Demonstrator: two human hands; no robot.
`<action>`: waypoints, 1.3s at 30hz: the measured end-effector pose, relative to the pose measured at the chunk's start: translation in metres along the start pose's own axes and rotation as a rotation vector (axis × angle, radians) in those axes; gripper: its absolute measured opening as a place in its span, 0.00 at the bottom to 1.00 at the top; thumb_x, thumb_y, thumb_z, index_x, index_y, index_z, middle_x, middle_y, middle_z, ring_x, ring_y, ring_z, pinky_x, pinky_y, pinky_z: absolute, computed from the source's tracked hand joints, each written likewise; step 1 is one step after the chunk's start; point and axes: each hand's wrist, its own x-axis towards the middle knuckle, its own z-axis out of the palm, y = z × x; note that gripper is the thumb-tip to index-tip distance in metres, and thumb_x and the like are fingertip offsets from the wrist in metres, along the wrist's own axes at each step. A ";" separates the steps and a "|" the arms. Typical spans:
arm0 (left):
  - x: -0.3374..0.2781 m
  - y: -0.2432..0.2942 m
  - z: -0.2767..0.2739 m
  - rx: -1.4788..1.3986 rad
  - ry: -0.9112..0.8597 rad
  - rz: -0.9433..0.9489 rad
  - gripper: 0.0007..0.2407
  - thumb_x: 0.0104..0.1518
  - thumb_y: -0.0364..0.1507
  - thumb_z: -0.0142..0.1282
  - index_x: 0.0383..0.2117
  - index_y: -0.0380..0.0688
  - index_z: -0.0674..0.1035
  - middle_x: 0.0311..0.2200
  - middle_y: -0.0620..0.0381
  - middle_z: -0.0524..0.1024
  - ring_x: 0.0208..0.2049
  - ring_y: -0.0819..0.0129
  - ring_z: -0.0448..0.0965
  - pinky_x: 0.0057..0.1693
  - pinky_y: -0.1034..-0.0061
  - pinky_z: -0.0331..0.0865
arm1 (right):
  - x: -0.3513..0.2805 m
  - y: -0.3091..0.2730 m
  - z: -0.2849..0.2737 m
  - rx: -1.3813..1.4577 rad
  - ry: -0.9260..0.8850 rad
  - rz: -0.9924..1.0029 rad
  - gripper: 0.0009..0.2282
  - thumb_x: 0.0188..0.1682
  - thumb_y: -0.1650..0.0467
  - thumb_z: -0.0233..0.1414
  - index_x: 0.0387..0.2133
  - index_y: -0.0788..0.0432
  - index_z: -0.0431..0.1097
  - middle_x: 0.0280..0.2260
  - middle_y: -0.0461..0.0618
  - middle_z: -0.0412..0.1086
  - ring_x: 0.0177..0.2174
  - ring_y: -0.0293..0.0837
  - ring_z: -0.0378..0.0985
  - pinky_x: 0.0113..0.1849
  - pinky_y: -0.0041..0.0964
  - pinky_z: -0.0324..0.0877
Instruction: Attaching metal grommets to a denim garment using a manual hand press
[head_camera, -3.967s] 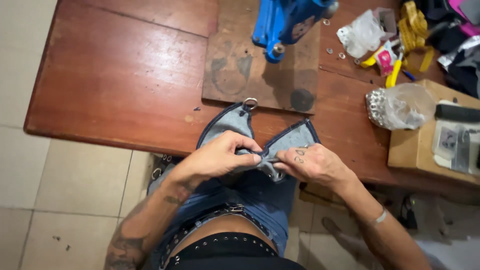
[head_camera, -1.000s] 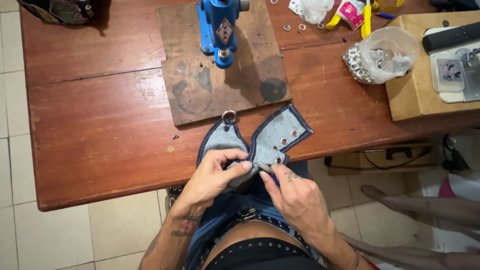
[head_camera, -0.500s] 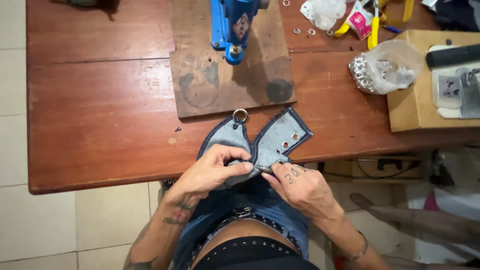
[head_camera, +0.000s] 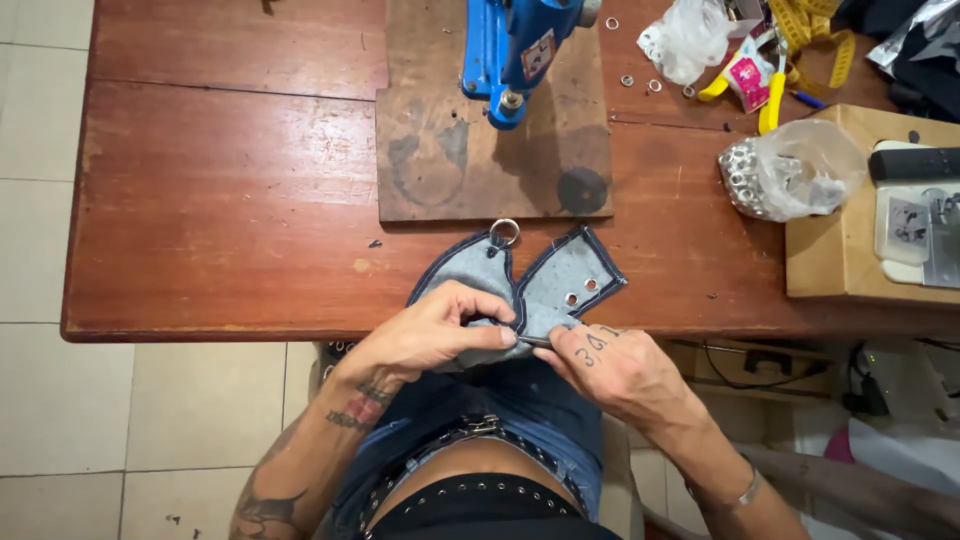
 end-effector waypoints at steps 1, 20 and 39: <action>-0.001 0.002 0.000 0.003 -0.004 -0.005 0.02 0.63 0.24 0.77 0.38 0.40 0.95 0.33 0.58 0.90 0.33 0.78 0.84 0.39 0.81 0.80 | -0.001 0.001 0.002 0.042 0.012 0.005 0.11 0.71 0.66 0.53 0.44 0.59 0.79 0.25 0.48 0.67 0.23 0.49 0.80 0.25 0.39 0.79; -0.033 0.074 -0.003 0.636 0.279 0.108 0.09 0.65 0.36 0.75 0.46 0.50 0.97 0.41 0.51 0.96 0.48 0.58 0.96 0.55 0.59 0.83 | -0.113 0.130 0.050 -0.684 -0.131 0.557 0.18 0.73 0.50 0.58 0.55 0.50 0.81 0.40 0.47 0.75 0.41 0.52 0.86 0.41 0.48 0.86; -0.090 0.229 -0.051 1.232 0.274 0.036 0.12 0.54 0.31 0.74 0.42 0.55 1.02 0.42 0.71 1.05 0.41 0.77 1.01 0.52 0.75 0.88 | -0.043 0.237 -0.080 -0.166 0.126 0.797 0.17 0.62 0.81 0.60 0.59 0.59 0.89 0.56 0.61 0.89 0.51 0.67 0.90 0.58 0.56 0.77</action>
